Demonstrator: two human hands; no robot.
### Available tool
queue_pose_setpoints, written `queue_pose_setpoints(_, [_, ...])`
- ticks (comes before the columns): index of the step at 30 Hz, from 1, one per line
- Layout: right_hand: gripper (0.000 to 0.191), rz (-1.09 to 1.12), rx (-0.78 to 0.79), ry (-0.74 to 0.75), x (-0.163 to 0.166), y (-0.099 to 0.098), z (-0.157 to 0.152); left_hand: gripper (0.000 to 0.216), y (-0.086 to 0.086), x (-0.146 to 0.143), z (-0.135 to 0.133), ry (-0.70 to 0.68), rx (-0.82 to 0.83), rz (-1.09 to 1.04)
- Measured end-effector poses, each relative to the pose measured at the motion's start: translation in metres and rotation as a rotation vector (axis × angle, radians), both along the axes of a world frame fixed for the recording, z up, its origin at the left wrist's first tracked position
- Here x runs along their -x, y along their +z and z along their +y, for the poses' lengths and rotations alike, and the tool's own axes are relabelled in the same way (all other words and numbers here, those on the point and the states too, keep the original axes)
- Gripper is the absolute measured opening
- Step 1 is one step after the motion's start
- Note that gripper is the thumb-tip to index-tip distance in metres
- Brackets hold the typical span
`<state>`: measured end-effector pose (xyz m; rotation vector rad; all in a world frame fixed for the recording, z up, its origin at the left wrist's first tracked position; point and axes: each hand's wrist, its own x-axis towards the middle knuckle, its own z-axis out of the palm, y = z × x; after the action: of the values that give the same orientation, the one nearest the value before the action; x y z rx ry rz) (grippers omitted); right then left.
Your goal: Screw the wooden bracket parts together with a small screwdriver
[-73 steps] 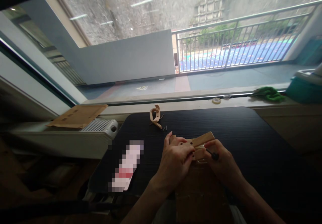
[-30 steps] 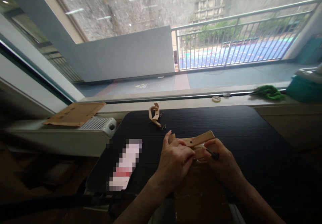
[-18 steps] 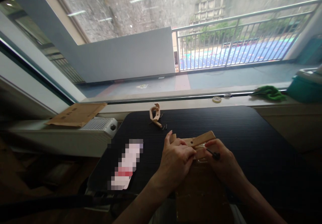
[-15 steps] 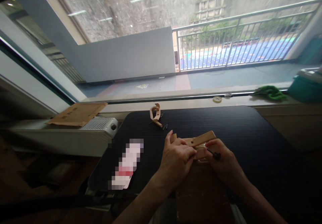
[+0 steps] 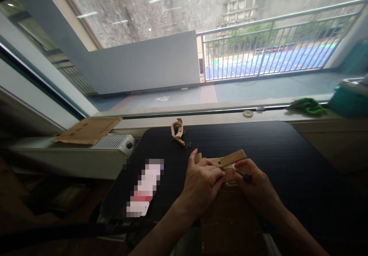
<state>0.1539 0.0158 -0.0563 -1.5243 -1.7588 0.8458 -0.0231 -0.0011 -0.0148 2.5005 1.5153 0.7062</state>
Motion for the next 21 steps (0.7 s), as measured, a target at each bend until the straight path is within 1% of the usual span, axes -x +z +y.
queue_pose_setpoints(10, [0.026,-0.008,-0.019,0.014,0.000,0.003,0.000,0.013,0.004,-0.002,0.000,0.015,0.010,-0.013])
queue_pose_setpoints(13, [0.028,-0.022,-0.002,0.017,0.000,0.007,-0.002,0.025,0.004,-0.003,0.000,0.011,-0.004,-0.013])
queue_pose_setpoints(15, [0.035,-0.033,0.019,0.039,-0.004,0.011,-0.006,0.030,0.004,-0.003,-0.001,0.011,-0.005,-0.006])
queue_pose_setpoints(17, [0.048,-0.051,0.051,0.068,-0.011,0.015,-0.013,0.035,0.003,-0.003,-0.001,0.012,-0.004,-0.010])
queue_pose_setpoints(19, [0.058,-0.088,0.068,0.061,-0.023,0.020,-0.022,0.041,0.003,-0.003,0.000,0.017,0.001,-0.014])
queue_pose_setpoints(21, [0.061,-0.127,0.018,0.030,-0.037,0.025,-0.029,0.046,0.002,-0.002,0.001,0.021,0.003,-0.005])
